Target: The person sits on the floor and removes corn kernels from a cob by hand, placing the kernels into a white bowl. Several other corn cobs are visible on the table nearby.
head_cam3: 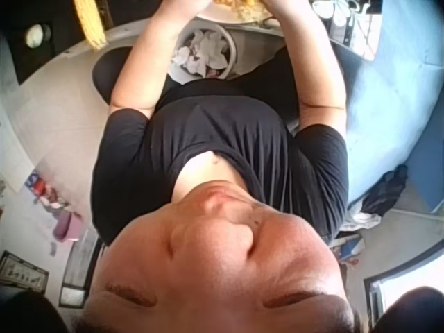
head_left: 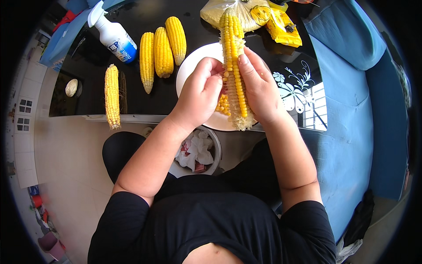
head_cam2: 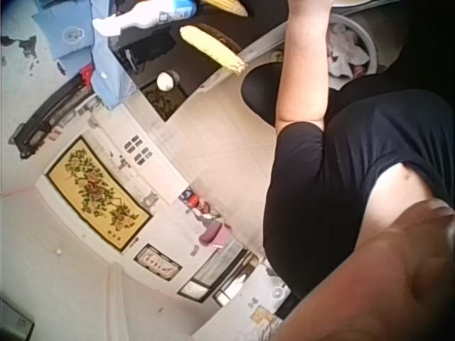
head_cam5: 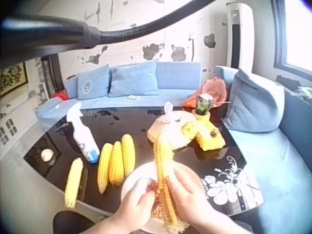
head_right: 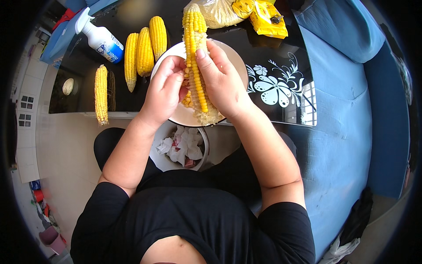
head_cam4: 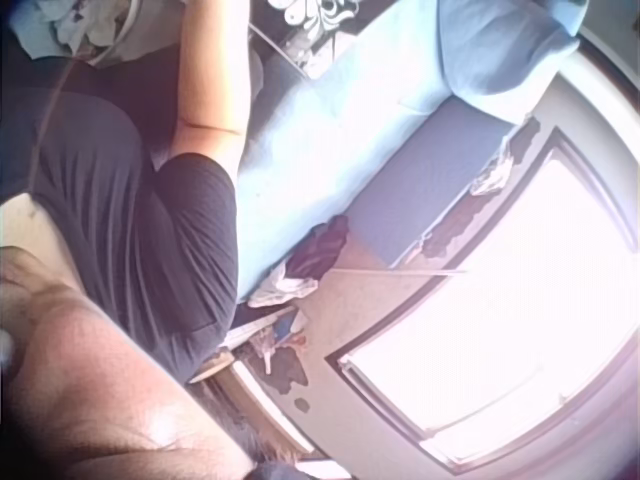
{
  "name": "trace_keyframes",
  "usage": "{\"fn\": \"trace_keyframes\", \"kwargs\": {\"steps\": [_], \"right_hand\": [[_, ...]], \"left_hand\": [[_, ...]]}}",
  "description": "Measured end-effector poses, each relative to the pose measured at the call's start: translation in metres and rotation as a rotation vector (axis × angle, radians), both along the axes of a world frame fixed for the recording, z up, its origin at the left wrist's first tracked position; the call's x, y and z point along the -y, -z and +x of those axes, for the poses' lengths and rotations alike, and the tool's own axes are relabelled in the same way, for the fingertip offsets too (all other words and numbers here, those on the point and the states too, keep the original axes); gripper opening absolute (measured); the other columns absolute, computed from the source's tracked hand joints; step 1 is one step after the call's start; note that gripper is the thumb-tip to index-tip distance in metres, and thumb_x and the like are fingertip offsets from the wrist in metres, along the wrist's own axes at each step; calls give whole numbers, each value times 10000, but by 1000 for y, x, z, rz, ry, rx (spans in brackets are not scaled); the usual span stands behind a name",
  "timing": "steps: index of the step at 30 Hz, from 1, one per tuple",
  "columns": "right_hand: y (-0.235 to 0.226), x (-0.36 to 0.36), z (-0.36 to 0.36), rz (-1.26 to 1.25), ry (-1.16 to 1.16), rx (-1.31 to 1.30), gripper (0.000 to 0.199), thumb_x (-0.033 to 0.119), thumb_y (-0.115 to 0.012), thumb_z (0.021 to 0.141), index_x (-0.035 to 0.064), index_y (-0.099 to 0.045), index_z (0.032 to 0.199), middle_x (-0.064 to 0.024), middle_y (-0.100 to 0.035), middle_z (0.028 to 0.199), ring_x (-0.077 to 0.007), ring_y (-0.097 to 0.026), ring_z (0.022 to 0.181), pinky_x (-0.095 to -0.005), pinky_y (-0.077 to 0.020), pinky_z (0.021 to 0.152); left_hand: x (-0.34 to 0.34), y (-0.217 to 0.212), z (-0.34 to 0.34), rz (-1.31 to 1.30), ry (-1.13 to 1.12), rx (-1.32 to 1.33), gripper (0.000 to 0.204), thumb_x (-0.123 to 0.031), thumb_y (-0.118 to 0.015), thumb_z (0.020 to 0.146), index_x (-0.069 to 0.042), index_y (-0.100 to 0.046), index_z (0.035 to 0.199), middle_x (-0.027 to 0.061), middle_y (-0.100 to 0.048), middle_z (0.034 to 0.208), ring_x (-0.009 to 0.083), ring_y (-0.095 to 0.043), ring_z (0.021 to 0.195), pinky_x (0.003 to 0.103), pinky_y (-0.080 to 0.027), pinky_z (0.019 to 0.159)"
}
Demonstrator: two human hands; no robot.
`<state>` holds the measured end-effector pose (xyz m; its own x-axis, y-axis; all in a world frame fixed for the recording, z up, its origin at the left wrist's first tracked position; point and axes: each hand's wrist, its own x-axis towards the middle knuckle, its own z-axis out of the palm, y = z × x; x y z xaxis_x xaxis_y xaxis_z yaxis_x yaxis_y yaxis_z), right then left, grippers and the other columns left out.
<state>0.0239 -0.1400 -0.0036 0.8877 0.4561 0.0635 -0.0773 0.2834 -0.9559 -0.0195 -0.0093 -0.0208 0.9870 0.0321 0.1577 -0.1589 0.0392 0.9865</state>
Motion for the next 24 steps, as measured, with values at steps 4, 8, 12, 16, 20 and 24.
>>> {"fn": "trace_keyframes", "kwargs": {"steps": [4,8,12,16,20,24], "right_hand": [[1,-3,-2,8,-16,33,404,239,-421,931,-2,-391,1255,-64,-516,1095,-106,-494,984,-242,-406,851],[-1,-2,-2,-11,-29,58,404,233,-415,933,-3,-383,1259,-64,-510,1103,-105,-486,993,-238,-398,858],[-1,1,-1,-37,-20,20,400,229,-416,933,-4,-386,1256,-66,-511,1105,-106,-487,998,-239,-397,861],[2,0,1,23,-35,37,438,247,-447,922,-7,-357,1267,-82,-522,1075,-118,-497,970,-238,-414,826],[4,-1,-1,-10,-50,124,465,256,-462,917,-9,-336,1277,-96,-525,1055,-125,-502,951,-239,-426,801],[3,-1,-1,-7,-69,81,478,259,-465,916,-8,-326,1287,-101,-523,1056,-128,-503,947,-237,-424,800]], "left_hand": [[0,-6,-3,-68,25,-20,101,-79,-411,893,5,-441,941,50,-507,842,83,-495,742,232,-439,690],[4,-4,-3,-29,3,45,117,-98,-411,900,10,-437,936,46,-500,857,75,-489,739,220,-435,693],[2,-2,-1,-63,6,-35,131,-118,-420,905,8,-438,939,47,-503,865,73,-489,742,223,-439,690],[1,-7,-2,-98,28,-43,122,-109,-423,897,4,-444,938,46,-509,856,73,-491,745,224,-442,680],[2,0,0,-153,-5,-15,118,-107,-425,889,0,-449,934,42,-512,839,70,-489,747,216,-433,684],[2,1,0,-74,-10,11,127,-116,-431,886,-2,-448,937,46,-511,829,77,-494,739,214,-431,675]]}}
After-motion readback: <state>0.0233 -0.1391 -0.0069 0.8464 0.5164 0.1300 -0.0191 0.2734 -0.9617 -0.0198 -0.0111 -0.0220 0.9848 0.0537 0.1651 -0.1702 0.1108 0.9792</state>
